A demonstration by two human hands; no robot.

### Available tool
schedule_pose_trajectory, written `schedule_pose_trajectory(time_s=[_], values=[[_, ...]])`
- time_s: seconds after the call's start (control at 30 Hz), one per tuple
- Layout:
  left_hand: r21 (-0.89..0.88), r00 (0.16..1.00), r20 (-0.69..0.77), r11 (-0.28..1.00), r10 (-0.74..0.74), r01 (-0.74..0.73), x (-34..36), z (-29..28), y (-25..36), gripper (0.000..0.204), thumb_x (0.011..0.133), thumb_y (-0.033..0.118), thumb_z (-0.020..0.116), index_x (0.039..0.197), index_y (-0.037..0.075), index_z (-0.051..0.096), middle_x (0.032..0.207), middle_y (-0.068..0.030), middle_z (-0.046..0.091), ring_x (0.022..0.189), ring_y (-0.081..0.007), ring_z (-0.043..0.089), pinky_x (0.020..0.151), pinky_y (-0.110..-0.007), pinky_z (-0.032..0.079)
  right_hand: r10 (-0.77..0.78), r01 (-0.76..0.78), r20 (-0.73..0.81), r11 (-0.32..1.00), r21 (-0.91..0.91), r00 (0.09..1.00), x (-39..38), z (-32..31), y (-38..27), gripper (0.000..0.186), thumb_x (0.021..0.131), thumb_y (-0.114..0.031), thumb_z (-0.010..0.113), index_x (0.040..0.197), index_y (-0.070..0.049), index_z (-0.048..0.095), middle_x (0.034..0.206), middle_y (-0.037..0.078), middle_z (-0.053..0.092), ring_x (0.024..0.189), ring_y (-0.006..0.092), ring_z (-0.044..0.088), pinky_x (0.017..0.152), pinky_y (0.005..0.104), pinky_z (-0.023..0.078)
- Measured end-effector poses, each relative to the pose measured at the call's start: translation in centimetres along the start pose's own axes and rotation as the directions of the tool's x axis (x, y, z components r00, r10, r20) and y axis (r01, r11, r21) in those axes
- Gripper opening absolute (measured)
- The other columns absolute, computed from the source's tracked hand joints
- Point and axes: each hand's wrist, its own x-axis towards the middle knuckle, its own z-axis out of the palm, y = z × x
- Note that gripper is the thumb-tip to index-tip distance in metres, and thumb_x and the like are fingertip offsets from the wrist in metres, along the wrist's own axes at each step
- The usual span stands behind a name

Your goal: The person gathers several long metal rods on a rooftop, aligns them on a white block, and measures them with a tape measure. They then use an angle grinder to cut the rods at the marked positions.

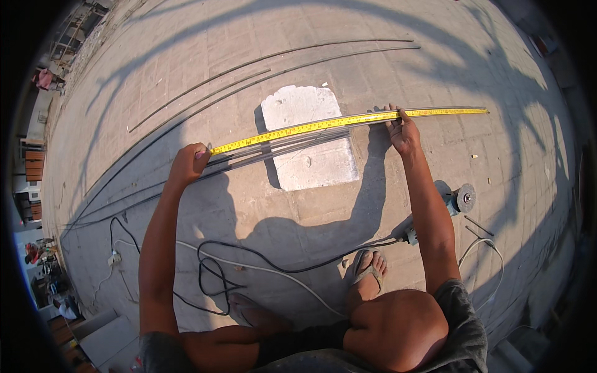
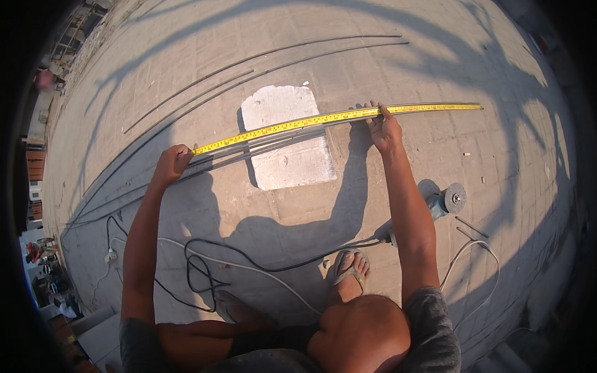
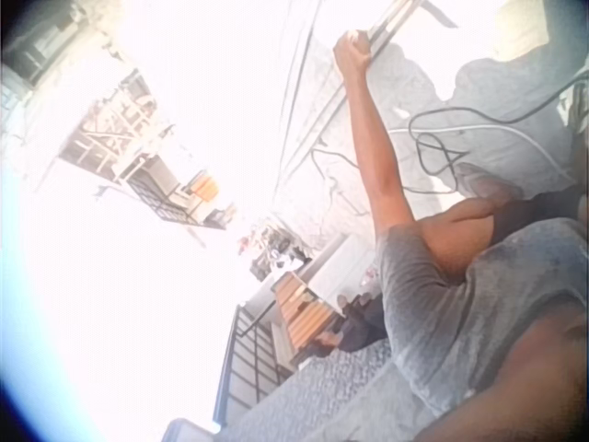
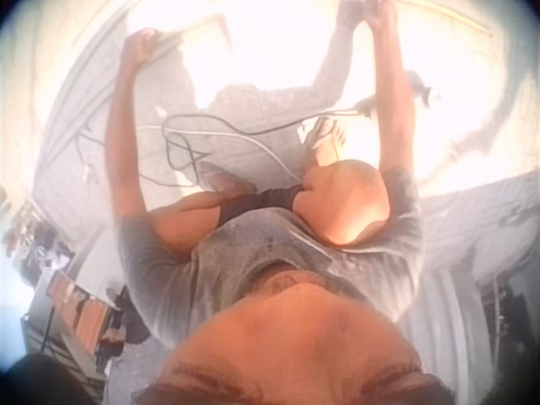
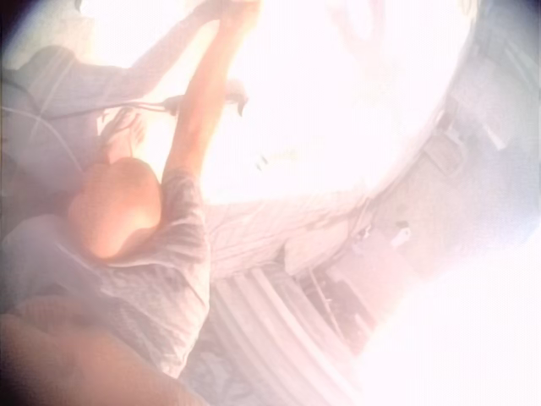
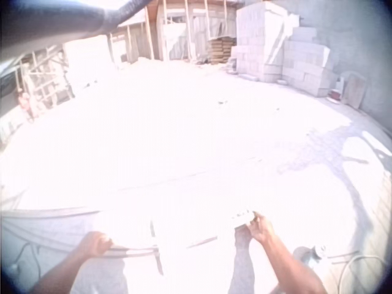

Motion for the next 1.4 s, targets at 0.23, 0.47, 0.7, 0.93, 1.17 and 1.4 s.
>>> schedule_pose_trajectory(time_s=[0.23, 0.47, 0.7, 0.93, 1.17, 1.4], values=[[-0.010, 0.999, 0.016, 0.999, -0.042, 0.042, -0.2, 0.1, 0.0, 0.031, 0.091, 0.031, 0.062, 0.087, 0.000, 0.068, 0.078, -0.0208, 0.065, 0.073, -0.0346, 0.065, 0.069, -0.040, 0.050, -0.025, 0.025, -0.005, 0.996, -0.081, 1.000, -0.1, 0.3, 0.2, 0.039, 0.111, -0.017, 0.041, 0.144, 0.005, 0.039, 0.146, 0.023, 0.052, 0.137, 0.0359, 0.053, 0.115, 0.0469, 0.047], [-0.002, 0.999, 0.001, 0.999, -0.038, 0.038, -0.3, 0.4, 0.4, 0.032, 0.090, 0.030, 0.063, 0.094, 0.000, 0.071, 0.084, -0.0236, 0.067, 0.080, -0.0393, 0.068, 0.074, -0.043, 0.052, -0.036, 0.036, -0.004, 0.995, -0.088, 0.999, 0.3, -0.3, 0.0, 0.042, 0.111, -0.016, 0.042, 0.145, 0.007, 0.038, 0.146, 0.023, 0.053, 0.135, 0.0358, 0.054, 0.113, 0.0460, 0.048], [-0.016, 0.994, 0.028, 0.994, -0.106, 0.106, -0.1, 0.6, 0.9, 0.030, 0.090, 0.029, 0.063, 0.093, 0.000, 0.070, 0.084, -0.0225, 0.067, 0.077, -0.0379, 0.066, 0.072, -0.043, 0.051, -0.078, 0.076, -0.013, 0.991, -0.112, 0.997, -0.1, -0.4, -0.3, 0.044, 0.111, -0.016, 0.044, 0.147, 0.007, 0.037, 0.145, 0.023, 0.053, 0.133, 0.0343, 0.056, 0.109, 0.0425, 0.051], [-0.022, 0.988, 0.032, 0.988, -0.152, 0.153, -0.2, 0.7, 1.5, 0.029, 0.090, 0.028, 0.062, 0.092, 0.000, 0.069, 0.083, -0.0215, 0.067, 0.076, -0.0354, 0.065, 0.072, -0.042, 0.050, -0.095, 0.096, 0.012, 0.983, -0.160, 0.995, -0.4, 0.4, -0.7, 0.046, 0.111, -0.017, 0.045, 0.148, 0.008, 0.036, 0.144, 0.022, 0.054, 0.132, 0.0350, 0.057, 0.107, 0.0417, 0.053], [-0.068, 0.987, 0.095, 0.988, -0.132, 0.138, 0.7, -0.6, 1.9, 0.027, 0.091, 0.025, 0.062, 0.093, -0.001, 0.068, 0.085, -0.0207, 0.066, 0.077, -0.0306, 0.063, 0.073, -0.038, 0.049, -0.176, 0.171, -0.022, 0.974, -0.147, 0.984, -1.0, 0.3, -1.4, 0.044, 0.109, -0.016, 0.049, 0.143, 0.010, 0.041, 0.142, 0.024, 0.055, 0.129, 0.0353, 0.059, 0.103, 0.0421, 0.055], [-0.257, 0.997, 0.065, 0.964, -0.048, 0.063, 0.3, 1.1, -0.6, 0.017, 0.095, 0.014, 0.059, 0.084, 0.002, 0.062, 0.072, 0.0010, 0.051, 0.069, -0.0078, 0.045, 0.064, -0.027, 0.037, -0.239, 0.237, 0.003, 0.961, -0.143, 0.971, -2.7, 1.8, -4.0, 0.030, 0.107, -0.015, 0.054, 0.128, 0.006, 0.053, 0.125, 0.020, 0.064, 0.114, 0.0308, 0.068, 0.095, 0.0415, 0.060]])
